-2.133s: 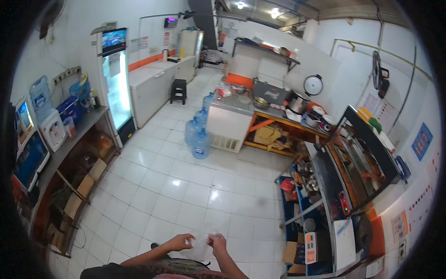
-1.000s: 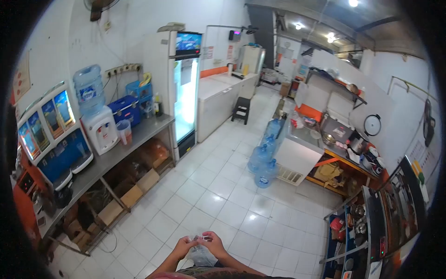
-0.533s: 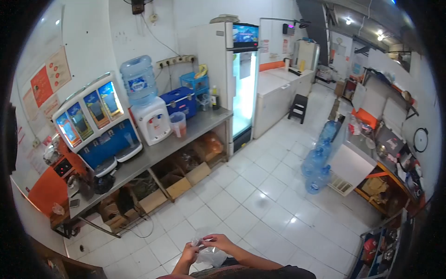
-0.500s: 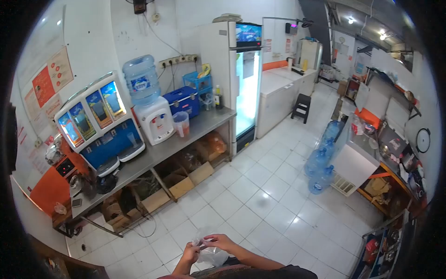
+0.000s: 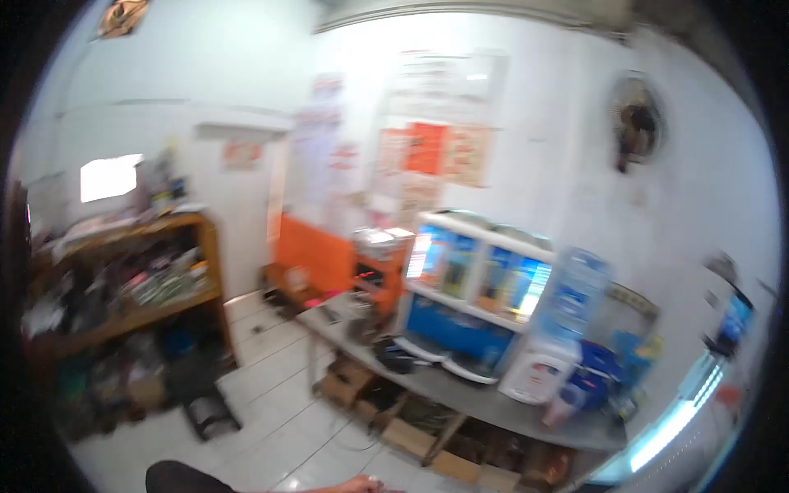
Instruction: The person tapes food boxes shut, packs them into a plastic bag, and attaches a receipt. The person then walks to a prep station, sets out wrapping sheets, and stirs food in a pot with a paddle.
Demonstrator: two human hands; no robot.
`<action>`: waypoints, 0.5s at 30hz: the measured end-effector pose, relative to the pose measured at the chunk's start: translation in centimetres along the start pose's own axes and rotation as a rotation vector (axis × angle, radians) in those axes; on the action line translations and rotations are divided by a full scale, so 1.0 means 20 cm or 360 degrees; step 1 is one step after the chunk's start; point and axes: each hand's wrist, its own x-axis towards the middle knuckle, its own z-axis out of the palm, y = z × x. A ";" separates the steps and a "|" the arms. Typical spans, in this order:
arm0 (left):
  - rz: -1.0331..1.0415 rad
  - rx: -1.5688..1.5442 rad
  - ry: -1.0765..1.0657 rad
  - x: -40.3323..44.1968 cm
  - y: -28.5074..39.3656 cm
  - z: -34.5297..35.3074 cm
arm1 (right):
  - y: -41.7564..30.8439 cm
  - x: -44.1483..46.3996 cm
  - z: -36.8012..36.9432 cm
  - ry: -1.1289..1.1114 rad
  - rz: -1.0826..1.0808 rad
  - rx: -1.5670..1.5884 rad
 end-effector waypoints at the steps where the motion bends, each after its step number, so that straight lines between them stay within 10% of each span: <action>1: 0.0119 0.0050 0.0145 -0.03 0.01 -0.11 | -0.03 0.12 0.07 -0.0159 -0.0008 -0.0031; 7: 0.0420 0.0191 0.0893 -1.06 0.52 -0.30 | -0.25 0.48 0.88 -0.0982 0.0099 -0.0064; 15: 0.0637 -0.0272 0.1612 -2.08 0.38 -0.87 | -0.15 0.37 2.19 -0.1124 -0.0090 -0.0038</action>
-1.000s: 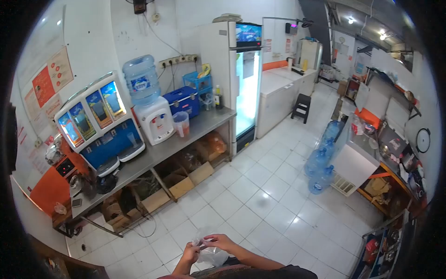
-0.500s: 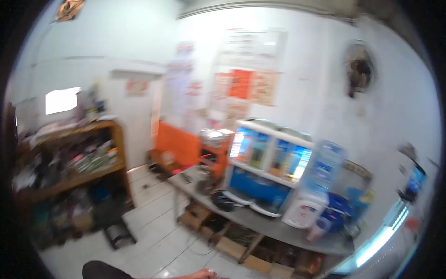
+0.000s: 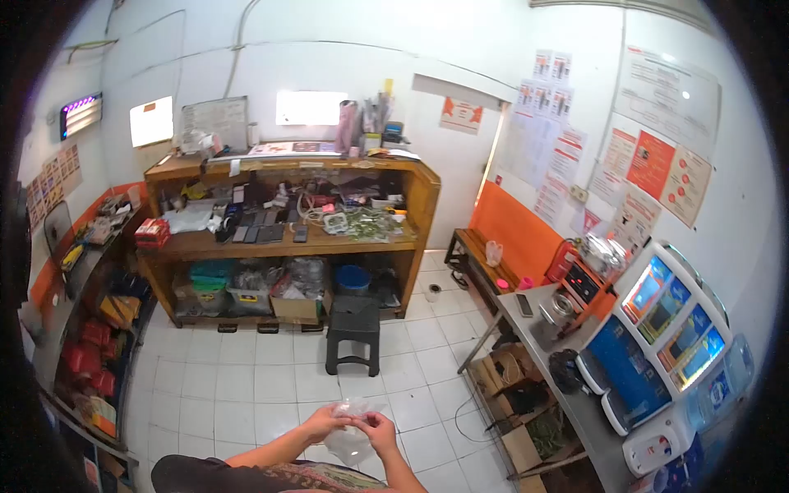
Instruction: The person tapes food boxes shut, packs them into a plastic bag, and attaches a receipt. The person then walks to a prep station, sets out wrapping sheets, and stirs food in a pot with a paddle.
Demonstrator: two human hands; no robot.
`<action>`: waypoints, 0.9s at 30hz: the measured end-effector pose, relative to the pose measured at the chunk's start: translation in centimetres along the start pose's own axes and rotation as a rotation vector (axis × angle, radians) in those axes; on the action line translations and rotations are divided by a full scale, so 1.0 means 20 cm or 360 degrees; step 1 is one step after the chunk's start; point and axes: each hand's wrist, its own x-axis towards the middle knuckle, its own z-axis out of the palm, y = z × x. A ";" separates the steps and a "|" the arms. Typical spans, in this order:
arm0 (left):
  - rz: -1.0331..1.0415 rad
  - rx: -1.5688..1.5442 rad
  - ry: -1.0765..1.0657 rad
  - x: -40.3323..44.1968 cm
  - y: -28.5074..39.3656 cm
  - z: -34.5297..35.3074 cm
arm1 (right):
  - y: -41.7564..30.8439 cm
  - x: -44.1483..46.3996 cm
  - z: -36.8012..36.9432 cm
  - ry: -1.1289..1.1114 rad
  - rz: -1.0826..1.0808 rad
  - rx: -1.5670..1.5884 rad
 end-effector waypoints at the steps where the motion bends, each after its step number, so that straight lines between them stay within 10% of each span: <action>1: 0.0005 -0.0024 0.0026 0.00 0.04 -0.12 | 0.01 0.06 0.09 -0.0030 0.0013 -0.0016; 12: 0.0191 -0.0319 0.0547 -0.05 0.34 -0.77 | -0.02 0.59 0.81 -0.0187 -0.0184 -0.0210; 24: -0.0059 0.0078 0.0538 0.45 0.52 -1.32 | 0.02 1.39 1.12 -0.0804 0.0644 0.0262; 27: 0.0046 -0.0004 0.0569 0.62 0.74 -1.40 | -0.16 1.72 1.25 -0.1008 0.0164 -0.0055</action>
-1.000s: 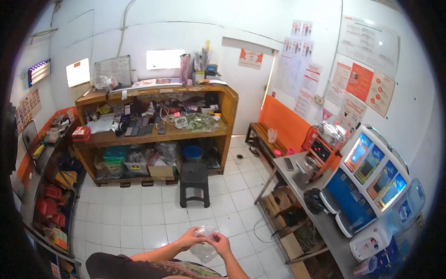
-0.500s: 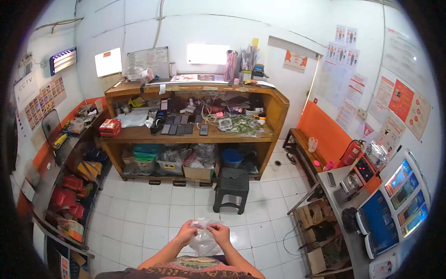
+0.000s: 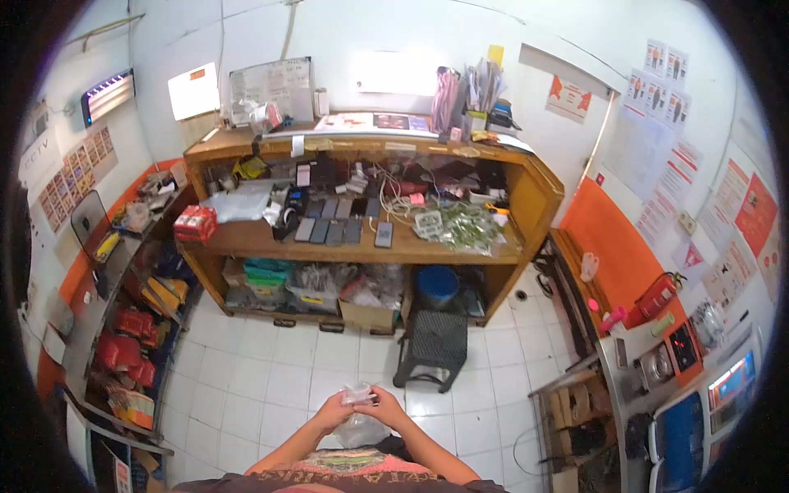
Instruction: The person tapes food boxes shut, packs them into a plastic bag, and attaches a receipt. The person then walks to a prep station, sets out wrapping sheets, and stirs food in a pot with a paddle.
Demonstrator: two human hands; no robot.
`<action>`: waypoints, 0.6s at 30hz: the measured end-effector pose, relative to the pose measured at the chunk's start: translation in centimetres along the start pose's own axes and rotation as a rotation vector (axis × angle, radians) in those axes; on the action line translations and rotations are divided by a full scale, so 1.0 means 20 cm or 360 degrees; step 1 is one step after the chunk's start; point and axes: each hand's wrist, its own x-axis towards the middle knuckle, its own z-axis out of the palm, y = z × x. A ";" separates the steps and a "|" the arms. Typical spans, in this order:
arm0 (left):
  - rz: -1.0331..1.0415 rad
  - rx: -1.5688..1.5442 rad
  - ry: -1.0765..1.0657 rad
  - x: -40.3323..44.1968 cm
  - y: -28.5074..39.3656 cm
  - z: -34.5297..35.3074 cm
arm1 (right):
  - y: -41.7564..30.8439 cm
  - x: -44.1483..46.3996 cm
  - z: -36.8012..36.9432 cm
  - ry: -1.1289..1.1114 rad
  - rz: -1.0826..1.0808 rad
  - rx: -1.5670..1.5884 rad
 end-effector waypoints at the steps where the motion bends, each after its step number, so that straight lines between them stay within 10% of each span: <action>1: -0.0018 0.0002 0.0025 0.06 0.07 -0.03 | -0.07 0.11 -0.03 0.0081 -0.0101 -0.0382; 18: 0.0140 -0.0417 0.0847 0.68 0.77 -0.76 | -0.06 1.61 -0.12 0.0899 -0.0226 -0.0339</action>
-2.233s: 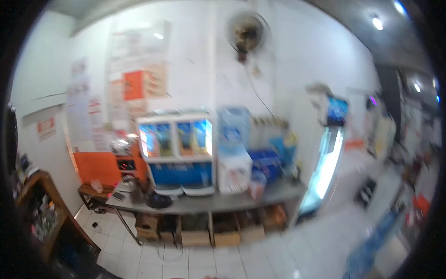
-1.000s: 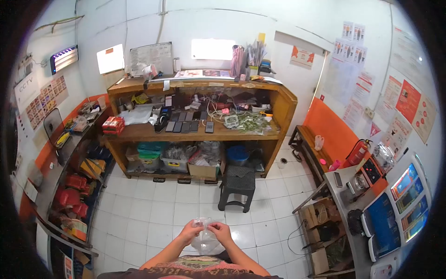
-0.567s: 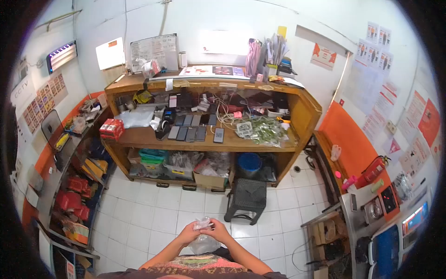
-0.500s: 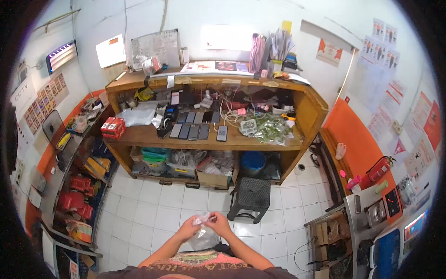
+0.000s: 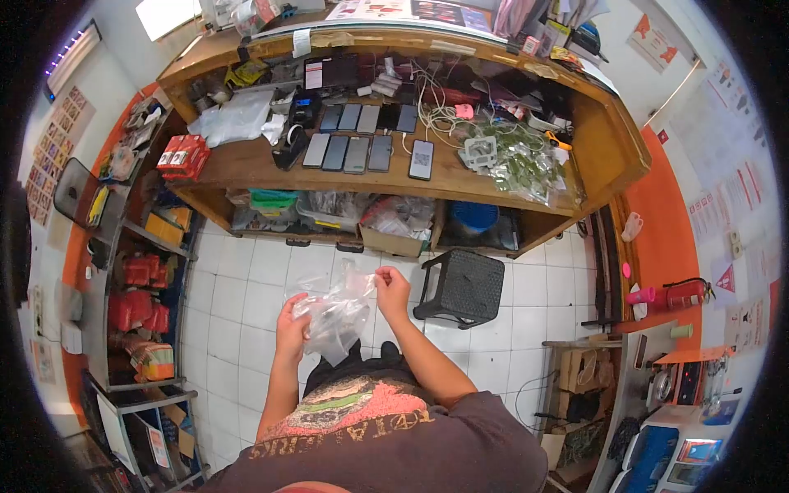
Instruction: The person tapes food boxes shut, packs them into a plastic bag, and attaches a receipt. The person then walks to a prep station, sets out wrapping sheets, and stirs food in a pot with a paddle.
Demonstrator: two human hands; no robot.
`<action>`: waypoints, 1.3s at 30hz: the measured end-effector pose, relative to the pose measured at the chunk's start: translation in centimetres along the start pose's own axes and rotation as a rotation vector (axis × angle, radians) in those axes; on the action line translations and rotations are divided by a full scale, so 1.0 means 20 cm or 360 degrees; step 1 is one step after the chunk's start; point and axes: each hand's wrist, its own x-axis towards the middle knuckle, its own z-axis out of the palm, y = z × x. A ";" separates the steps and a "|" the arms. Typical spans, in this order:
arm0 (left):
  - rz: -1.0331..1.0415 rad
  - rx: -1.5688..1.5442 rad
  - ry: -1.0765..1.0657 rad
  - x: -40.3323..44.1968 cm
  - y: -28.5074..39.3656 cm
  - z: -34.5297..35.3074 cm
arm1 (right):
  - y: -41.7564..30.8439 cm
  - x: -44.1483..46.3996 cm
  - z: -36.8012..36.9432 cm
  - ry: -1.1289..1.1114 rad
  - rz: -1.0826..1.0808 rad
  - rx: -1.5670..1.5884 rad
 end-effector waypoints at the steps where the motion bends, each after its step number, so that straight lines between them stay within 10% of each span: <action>1: 0.0014 0.0003 0.0050 0.07 0.02 -0.03 | 0.01 0.05 0.07 -0.0079 0.0110 0.0246; 5: -0.0006 -0.0006 0.0065 0.42 0.15 -0.23 | -0.34 0.14 0.35 -0.0417 0.0832 0.0529; 9: 0.0136 -0.0238 -0.0130 0.71 0.47 -0.39 | -0.26 0.28 0.69 -0.0958 0.0564 0.0139; 14: 0.0326 0.0085 0.0056 1.05 0.76 -0.76 | -0.30 0.67 0.99 -0.0530 0.0283 0.0161; 19: 0.0669 -0.0134 0.0436 1.27 1.06 -1.07 | -0.55 0.91 1.11 -0.0404 0.0706 0.0889; 26: 0.0646 -0.0302 0.0376 1.32 1.13 -1.27 | -1.01 0.59 1.76 -0.1300 0.1191 0.0102; 39: 0.0736 -0.0673 0.0754 1.28 1.04 -1.45 | -0.49 0.76 1.86 -0.1632 0.0746 0.0284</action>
